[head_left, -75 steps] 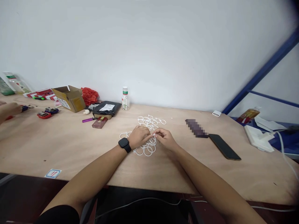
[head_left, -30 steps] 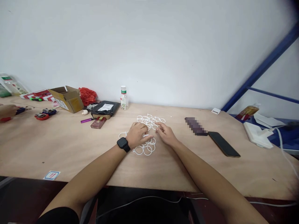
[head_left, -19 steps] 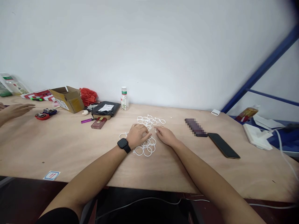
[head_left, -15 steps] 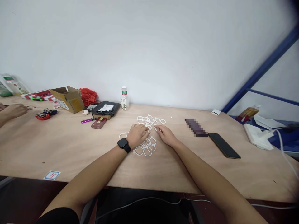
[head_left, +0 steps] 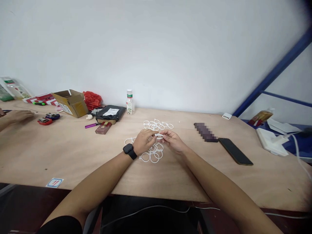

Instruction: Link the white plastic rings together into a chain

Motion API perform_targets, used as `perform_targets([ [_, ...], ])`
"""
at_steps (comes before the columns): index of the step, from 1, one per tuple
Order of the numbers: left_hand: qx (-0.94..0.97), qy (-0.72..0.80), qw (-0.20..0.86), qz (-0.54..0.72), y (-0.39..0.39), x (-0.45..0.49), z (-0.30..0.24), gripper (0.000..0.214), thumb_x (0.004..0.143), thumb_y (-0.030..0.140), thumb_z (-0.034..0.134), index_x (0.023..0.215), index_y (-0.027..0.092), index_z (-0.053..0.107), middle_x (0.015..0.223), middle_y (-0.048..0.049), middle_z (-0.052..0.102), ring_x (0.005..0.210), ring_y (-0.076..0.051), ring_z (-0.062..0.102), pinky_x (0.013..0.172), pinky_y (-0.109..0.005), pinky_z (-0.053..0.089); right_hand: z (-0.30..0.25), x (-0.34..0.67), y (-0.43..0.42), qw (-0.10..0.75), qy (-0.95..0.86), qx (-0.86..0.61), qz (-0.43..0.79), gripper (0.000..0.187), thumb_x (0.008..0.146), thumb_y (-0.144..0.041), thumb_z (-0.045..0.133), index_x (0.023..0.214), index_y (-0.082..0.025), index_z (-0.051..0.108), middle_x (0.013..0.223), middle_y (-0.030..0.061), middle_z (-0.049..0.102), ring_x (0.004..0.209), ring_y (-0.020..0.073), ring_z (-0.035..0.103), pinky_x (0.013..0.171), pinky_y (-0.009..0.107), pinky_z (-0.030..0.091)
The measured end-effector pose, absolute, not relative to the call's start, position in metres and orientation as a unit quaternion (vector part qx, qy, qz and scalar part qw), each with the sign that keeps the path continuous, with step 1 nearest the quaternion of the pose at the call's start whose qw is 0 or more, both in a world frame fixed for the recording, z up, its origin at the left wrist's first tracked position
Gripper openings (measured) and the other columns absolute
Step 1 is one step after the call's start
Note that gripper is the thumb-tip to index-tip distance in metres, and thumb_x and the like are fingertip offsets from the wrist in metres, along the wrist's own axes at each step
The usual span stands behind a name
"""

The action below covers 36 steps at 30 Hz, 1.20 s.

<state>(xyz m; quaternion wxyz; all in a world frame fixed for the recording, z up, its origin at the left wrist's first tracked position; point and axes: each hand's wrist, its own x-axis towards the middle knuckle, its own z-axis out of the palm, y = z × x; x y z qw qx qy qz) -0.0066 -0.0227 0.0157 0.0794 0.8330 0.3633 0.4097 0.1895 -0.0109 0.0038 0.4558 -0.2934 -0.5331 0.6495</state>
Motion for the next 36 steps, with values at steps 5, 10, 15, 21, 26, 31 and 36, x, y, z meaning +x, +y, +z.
perform_targets([
  [5,0.836,0.340,0.100,0.418,-0.023,-0.006,0.016,0.028,0.085,0.017,0.048,0.104,0.021,0.068,0.091,-0.0050,0.070,0.085,-0.018,0.061,0.082,-0.034,0.048,-0.002,0.188,-0.010,0.441,-0.531,-0.297,0.659,0.035,0.068,-0.042,0.079,0.087,-0.021,0.059,0.082,-0.0004,0.062,0.069,0.0115,0.057,0.079,0.032,0.051],
  [10,0.856,0.301,0.097,0.409,-0.024,-0.007,0.017,0.035,0.084,0.016,0.046,0.111,0.021,0.067,0.090,-0.0045,0.069,0.083,-0.017,0.059,0.081,-0.033,0.047,-0.004,0.187,-0.008,0.459,-0.515,-0.287,0.664,0.033,0.069,-0.039,0.079,0.086,-0.022,0.057,0.078,-0.0028,0.059,0.066,0.0097,0.055,0.081,0.032,0.050],
  [15,0.862,0.306,0.084,0.396,-0.024,-0.007,0.017,0.039,0.081,0.011,0.043,0.111,0.020,0.067,0.089,-0.0047,0.069,0.084,-0.017,0.058,0.081,-0.033,0.047,0.000,0.185,-0.012,0.454,-0.524,-0.277,0.666,0.033,0.069,-0.039,0.079,0.085,-0.023,0.055,0.079,-0.0033,0.057,0.064,0.0095,0.054,0.083,0.035,0.050],
  [21,0.854,0.323,0.090,0.398,-0.023,-0.008,0.016,0.039,0.078,0.006,0.039,0.097,0.019,0.070,0.085,-0.0042,0.068,0.083,-0.017,0.059,0.080,-0.032,0.047,0.000,0.181,-0.014,0.439,-0.562,-0.269,0.647,0.034,0.070,-0.039,0.079,0.080,-0.021,0.052,0.074,-0.0045,0.055,0.063,0.0092,0.052,0.075,0.030,0.049],
  [26,0.858,0.312,0.085,0.399,-0.021,-0.009,0.013,0.042,0.077,0.005,0.039,0.100,0.020,0.070,0.093,-0.0041,0.071,0.087,-0.017,0.061,0.084,-0.034,0.047,-0.005,0.185,-0.007,0.436,-0.620,-0.300,0.579,0.029,0.075,-0.040,0.072,0.082,-0.021,0.052,0.071,-0.0034,0.056,0.067,0.0118,0.054,0.068,0.026,0.044],
  [31,0.842,0.389,0.082,0.364,-0.016,-0.011,0.009,0.040,0.078,0.009,0.045,0.108,0.020,0.068,0.103,-0.0032,0.073,0.096,-0.020,0.064,0.094,-0.038,0.043,-0.012,0.190,-0.002,0.460,-0.685,-0.379,0.419,0.013,0.081,-0.032,0.060,0.087,-0.020,0.058,0.076,-0.0014,0.058,0.068,0.0131,0.053,0.066,0.027,0.044],
  [36,0.821,0.440,0.108,0.346,-0.013,-0.012,0.008,0.031,0.087,0.021,0.046,0.108,0.021,0.069,0.089,-0.0011,0.075,0.080,-0.016,0.068,0.082,-0.029,0.049,-0.017,0.202,0.007,0.406,-0.785,-0.412,0.222,0.015,0.084,-0.018,0.050,0.091,-0.020,0.064,0.088,0.0036,0.062,0.081,0.0167,0.057,0.076,0.032,0.046],
])
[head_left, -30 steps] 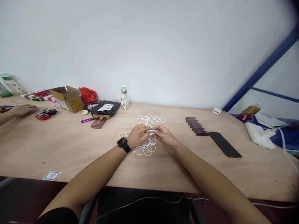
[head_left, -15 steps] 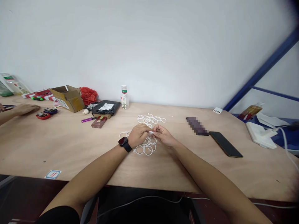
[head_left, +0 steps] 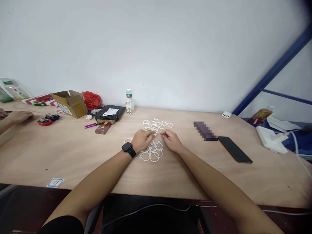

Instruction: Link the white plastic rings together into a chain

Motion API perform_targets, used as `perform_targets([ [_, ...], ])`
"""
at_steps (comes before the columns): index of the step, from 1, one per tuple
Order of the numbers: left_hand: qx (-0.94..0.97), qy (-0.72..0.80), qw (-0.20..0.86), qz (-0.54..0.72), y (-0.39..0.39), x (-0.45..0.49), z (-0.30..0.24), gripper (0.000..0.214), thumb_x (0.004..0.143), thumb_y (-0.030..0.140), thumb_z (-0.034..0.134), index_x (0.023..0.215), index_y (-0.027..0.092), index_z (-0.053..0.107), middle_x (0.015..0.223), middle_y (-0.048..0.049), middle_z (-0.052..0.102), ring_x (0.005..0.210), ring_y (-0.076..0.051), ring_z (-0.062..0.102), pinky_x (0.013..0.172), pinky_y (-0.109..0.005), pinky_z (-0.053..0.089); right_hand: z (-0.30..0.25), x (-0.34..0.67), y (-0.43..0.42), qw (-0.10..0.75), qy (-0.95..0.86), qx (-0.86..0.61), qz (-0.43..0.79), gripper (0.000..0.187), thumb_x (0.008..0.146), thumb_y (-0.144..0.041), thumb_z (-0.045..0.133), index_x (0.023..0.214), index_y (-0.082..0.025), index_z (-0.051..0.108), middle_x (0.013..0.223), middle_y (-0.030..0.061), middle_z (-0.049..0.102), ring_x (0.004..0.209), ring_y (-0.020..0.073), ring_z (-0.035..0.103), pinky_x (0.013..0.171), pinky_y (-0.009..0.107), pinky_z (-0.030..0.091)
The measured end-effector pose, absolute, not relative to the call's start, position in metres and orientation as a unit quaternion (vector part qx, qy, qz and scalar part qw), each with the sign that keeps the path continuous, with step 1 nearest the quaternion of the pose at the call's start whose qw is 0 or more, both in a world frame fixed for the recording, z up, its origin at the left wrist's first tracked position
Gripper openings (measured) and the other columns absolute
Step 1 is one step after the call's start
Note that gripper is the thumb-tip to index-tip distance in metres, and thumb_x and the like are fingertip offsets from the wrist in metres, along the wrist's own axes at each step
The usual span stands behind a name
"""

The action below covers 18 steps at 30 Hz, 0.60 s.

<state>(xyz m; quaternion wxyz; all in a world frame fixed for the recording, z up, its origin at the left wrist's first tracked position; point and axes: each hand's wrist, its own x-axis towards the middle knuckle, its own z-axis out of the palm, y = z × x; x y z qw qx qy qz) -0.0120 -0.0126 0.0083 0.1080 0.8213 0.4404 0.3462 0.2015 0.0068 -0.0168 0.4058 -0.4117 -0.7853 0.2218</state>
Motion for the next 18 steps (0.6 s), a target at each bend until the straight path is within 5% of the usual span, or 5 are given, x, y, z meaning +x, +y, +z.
perform_targets([
  [9,0.830,0.467,0.057,0.299,-0.006,-0.013,0.002,0.029,0.086,0.019,0.048,0.105,0.020,0.070,0.103,-0.0042,0.073,0.097,-0.022,0.063,0.091,-0.036,0.045,-0.023,0.197,0.022,0.243,-0.890,-0.377,0.074,0.050,0.088,-0.010,0.046,0.136,-0.024,0.049,0.135,0.0095,0.051,0.121,0.0235,0.047,0.101,0.043,0.038],
  [18,0.846,0.484,0.080,0.210,-0.003,-0.015,-0.006,0.029,0.090,0.027,0.045,0.107,0.026,0.069,0.113,-0.0027,0.069,0.105,-0.023,0.060,0.096,-0.041,0.038,-0.024,0.198,0.020,0.238,-0.881,-0.402,0.071,0.024,0.087,-0.012,0.054,0.106,-0.019,0.065,0.105,0.0074,0.065,0.100,0.0202,0.056,0.091,0.035,0.042],
])
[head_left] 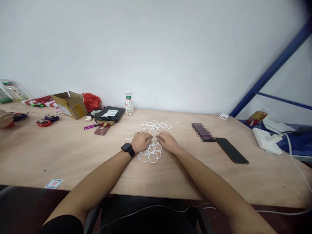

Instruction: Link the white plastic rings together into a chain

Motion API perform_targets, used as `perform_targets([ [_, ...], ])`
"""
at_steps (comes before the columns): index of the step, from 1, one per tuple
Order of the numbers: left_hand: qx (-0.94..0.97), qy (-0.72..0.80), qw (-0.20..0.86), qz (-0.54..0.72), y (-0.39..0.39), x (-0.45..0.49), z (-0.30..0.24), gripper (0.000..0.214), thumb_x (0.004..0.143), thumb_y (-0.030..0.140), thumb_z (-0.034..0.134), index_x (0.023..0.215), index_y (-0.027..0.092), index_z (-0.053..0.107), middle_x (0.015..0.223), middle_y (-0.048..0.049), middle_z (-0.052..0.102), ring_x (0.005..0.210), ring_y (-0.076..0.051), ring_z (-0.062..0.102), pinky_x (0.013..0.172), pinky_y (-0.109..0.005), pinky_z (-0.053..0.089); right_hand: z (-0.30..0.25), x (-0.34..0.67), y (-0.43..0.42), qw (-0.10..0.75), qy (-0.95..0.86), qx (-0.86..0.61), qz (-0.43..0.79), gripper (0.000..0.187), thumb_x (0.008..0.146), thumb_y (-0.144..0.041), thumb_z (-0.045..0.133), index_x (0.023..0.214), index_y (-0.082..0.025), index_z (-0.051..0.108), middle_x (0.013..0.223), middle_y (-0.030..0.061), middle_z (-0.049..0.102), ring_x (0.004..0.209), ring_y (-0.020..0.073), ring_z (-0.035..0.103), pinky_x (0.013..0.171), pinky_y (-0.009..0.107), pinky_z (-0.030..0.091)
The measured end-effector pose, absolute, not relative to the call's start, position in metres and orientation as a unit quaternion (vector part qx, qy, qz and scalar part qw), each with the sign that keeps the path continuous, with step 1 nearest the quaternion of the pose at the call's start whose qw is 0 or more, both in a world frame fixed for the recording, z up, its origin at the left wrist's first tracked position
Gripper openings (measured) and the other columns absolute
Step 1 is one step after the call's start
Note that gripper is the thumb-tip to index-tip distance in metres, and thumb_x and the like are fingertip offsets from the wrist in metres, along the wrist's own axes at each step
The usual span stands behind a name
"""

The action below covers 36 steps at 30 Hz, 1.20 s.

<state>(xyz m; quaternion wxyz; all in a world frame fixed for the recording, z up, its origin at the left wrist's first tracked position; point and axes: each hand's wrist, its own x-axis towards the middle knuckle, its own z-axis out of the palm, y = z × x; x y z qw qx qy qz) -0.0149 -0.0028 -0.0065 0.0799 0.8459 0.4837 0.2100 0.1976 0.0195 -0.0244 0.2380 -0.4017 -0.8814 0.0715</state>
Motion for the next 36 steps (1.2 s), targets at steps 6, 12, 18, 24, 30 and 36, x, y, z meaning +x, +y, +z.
perform_targets([
  [6,0.842,0.479,0.080,0.235,-0.005,-0.014,-0.004,0.033,0.091,0.031,0.047,0.120,0.025,0.061,0.117,-0.0050,0.067,0.108,-0.023,0.058,0.097,-0.040,0.036,-0.019,0.197,0.014,0.340,-0.842,-0.407,0.098,0.018,0.089,-0.016,0.052,0.099,-0.021,0.066,0.095,0.0063,0.066,0.093,0.0199,0.057,0.084,0.034,0.045],
  [12,0.850,0.455,0.068,0.255,-0.009,-0.013,0.006,0.030,0.097,0.037,0.040,0.099,0.023,0.066,0.097,-0.0031,0.071,0.097,-0.020,0.061,0.093,-0.037,0.033,-0.014,0.192,0.005,0.379,-0.826,-0.380,0.172,0.020,0.087,-0.021,0.056,0.103,-0.022,0.066,0.089,0.0041,0.065,0.079,0.0170,0.058,0.072,0.029,0.046],
  [18,0.860,0.445,0.051,0.243,-0.010,-0.011,0.009,0.040,0.099,0.040,0.034,0.082,0.019,0.064,0.075,-0.0031,0.066,0.080,-0.018,0.060,0.086,-0.034,0.035,-0.010,0.191,0.000,0.396,-0.796,-0.382,0.254,0.024,0.089,-0.026,0.051,0.107,-0.020,0.065,0.094,0.0042,0.067,0.080,0.0166,0.060,0.073,0.029,0.047],
  [24,0.865,0.431,0.058,0.249,-0.010,-0.010,0.006,0.039,0.098,0.041,0.035,0.080,0.019,0.063,0.074,-0.0040,0.066,0.077,-0.018,0.059,0.083,-0.033,0.037,-0.007,0.193,-0.001,0.389,-0.802,-0.381,0.246,0.021,0.089,-0.025,0.044,0.095,-0.019,0.064,0.087,0.0039,0.066,0.082,0.0183,0.059,0.076,0.031,0.046],
  [30,0.882,0.406,0.056,0.232,-0.015,-0.008,0.011,0.037,0.098,0.038,0.037,0.078,0.019,0.062,0.076,-0.0043,0.066,0.078,-0.018,0.059,0.082,-0.033,0.037,-0.007,0.193,0.000,0.393,-0.795,-0.389,0.248,0.020,0.081,-0.018,0.041,0.079,-0.019,0.061,0.079,0.0016,0.063,0.074,0.0164,0.057,0.073,0.028,0.045],
  [36,0.887,0.394,0.053,0.235,-0.016,-0.007,0.012,0.037,0.099,0.038,0.034,0.084,0.019,0.062,0.082,-0.0048,0.067,0.083,-0.018,0.059,0.086,-0.034,0.038,-0.008,0.195,0.000,0.399,-0.795,-0.372,0.267,0.026,0.077,-0.014,0.039,0.080,-0.018,0.064,0.075,0.0016,0.062,0.069,0.0153,0.057,0.070,0.028,0.046],
])
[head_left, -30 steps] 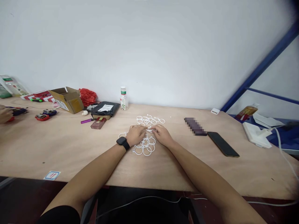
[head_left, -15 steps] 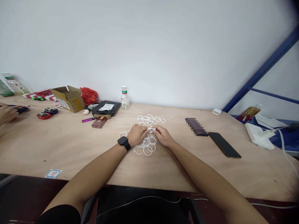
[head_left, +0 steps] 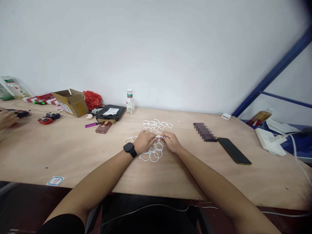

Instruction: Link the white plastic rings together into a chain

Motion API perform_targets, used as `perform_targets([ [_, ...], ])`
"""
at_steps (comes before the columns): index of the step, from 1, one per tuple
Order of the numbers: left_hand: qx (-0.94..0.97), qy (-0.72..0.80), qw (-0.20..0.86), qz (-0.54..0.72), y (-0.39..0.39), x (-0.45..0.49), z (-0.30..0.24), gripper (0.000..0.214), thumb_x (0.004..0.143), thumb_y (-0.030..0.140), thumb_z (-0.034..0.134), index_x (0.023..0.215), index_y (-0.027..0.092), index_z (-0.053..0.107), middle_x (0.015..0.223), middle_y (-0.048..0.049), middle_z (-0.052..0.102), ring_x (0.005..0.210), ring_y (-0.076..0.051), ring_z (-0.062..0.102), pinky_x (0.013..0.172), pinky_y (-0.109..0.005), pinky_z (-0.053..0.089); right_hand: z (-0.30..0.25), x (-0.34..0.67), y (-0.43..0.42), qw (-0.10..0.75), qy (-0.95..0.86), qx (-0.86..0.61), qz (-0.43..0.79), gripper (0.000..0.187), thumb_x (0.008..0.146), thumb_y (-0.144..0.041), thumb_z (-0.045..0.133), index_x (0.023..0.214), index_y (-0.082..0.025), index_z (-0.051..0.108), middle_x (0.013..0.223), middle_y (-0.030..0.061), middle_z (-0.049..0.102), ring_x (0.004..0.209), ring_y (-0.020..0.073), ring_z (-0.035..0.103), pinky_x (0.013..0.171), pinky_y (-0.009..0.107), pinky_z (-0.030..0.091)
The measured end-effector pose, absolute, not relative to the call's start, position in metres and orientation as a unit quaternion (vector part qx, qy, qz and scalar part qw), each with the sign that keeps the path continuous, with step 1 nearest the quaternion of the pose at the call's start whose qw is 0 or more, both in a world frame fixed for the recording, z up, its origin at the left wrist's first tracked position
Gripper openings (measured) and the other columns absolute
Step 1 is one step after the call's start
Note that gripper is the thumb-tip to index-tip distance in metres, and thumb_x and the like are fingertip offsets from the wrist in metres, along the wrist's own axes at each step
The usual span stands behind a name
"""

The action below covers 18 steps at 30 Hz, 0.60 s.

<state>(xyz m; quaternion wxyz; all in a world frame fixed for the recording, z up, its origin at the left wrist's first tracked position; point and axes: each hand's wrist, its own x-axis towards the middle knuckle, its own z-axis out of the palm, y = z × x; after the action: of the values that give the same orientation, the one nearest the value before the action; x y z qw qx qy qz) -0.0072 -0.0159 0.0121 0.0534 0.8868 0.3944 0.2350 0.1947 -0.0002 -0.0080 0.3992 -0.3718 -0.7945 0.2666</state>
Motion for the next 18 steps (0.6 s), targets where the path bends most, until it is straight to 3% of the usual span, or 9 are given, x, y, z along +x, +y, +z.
perform_targets([
  [3,0.875,0.403,0.060,0.261,-0.014,-0.010,0.013,0.034,0.099,0.037,0.035,0.090,0.019,0.062,0.089,-0.0058,0.068,0.089,-0.019,0.059,0.087,-0.034,0.038,-0.012,0.197,0.003,0.407,-0.781,-0.374,0.291,0.043,0.080,-0.013,0.041,0.119,-0.019,0.058,0.084,0.0008,0.064,0.065,0.0136,0.057,0.067,0.027,0.047],
  [5,0.867,0.406,0.066,0.280,-0.013,-0.013,0.013,0.031,0.097,0.036,0.038,0.093,0.020,0.063,0.094,-0.0061,0.068,0.093,-0.020,0.059,0.088,-0.034,0.039,-0.015,0.199,0.006,0.398,-0.792,-0.383,0.260,0.053,0.078,-0.010,0.042,0.129,-0.021,0.052,0.092,0.0018,0.065,0.070,0.0140,0.059,0.071,0.029,0.049],
  [8,0.867,0.394,0.070,0.296,-0.012,-0.015,0.012,0.025,0.093,0.038,0.046,0.095,0.021,0.064,0.101,-0.0054,0.068,0.098,-0.020,0.059,0.092,-0.035,0.038,-0.019,0.204,0.012,0.343,-0.832,-0.399,0.173,0.052,0.077,-0.006,0.043,0.124,-0.021,0.058,0.107,0.0057,0.063,0.094,0.0182,0.059,0.088,0.033,0.047],
  [11,0.879,0.376,0.077,0.282,-0.013,-0.015,0.010,0.024,0.088,0.043,0.056,0.087,0.022,0.066,0.100,-0.0037,0.069,0.099,-0.020,0.060,0.094,-0.036,0.036,-0.022,0.207,0.015,0.265,-0.861,-0.415,0.125,0.044,0.081,-0.007,0.047,0.120,-0.021,0.061,0.117,0.0081,0.057,0.108,0.0202,0.055,0.093,0.034,0.044],
  [14,0.890,0.365,0.091,0.256,-0.014,-0.013,0.010,0.029,0.084,0.049,0.060,0.077,0.021,0.067,0.095,-0.0031,0.071,0.096,-0.019,0.060,0.095,-0.036,0.035,-0.023,0.208,0.016,0.234,-0.868,-0.426,0.108,0.025,0.085,-0.015,0.053,0.106,-0.022,0.065,0.114,0.0075,0.056,0.104,0.0197,0.055,0.091,0.033,0.045],
  [18,0.881,0.383,0.091,0.262,-0.015,-0.011,0.012,0.032,0.088,0.049,0.054,0.081,0.021,0.068,0.091,-0.0035,0.072,0.093,-0.019,0.061,0.094,-0.036,0.037,-0.018,0.207,0.015,0.263,-0.860,-0.418,0.127,0.011,0.088,-0.018,0.051,0.091,-0.020,0.062,0.103,0.0059,0.057,0.095,0.0180,0.056,0.085,0.032,0.046],
])
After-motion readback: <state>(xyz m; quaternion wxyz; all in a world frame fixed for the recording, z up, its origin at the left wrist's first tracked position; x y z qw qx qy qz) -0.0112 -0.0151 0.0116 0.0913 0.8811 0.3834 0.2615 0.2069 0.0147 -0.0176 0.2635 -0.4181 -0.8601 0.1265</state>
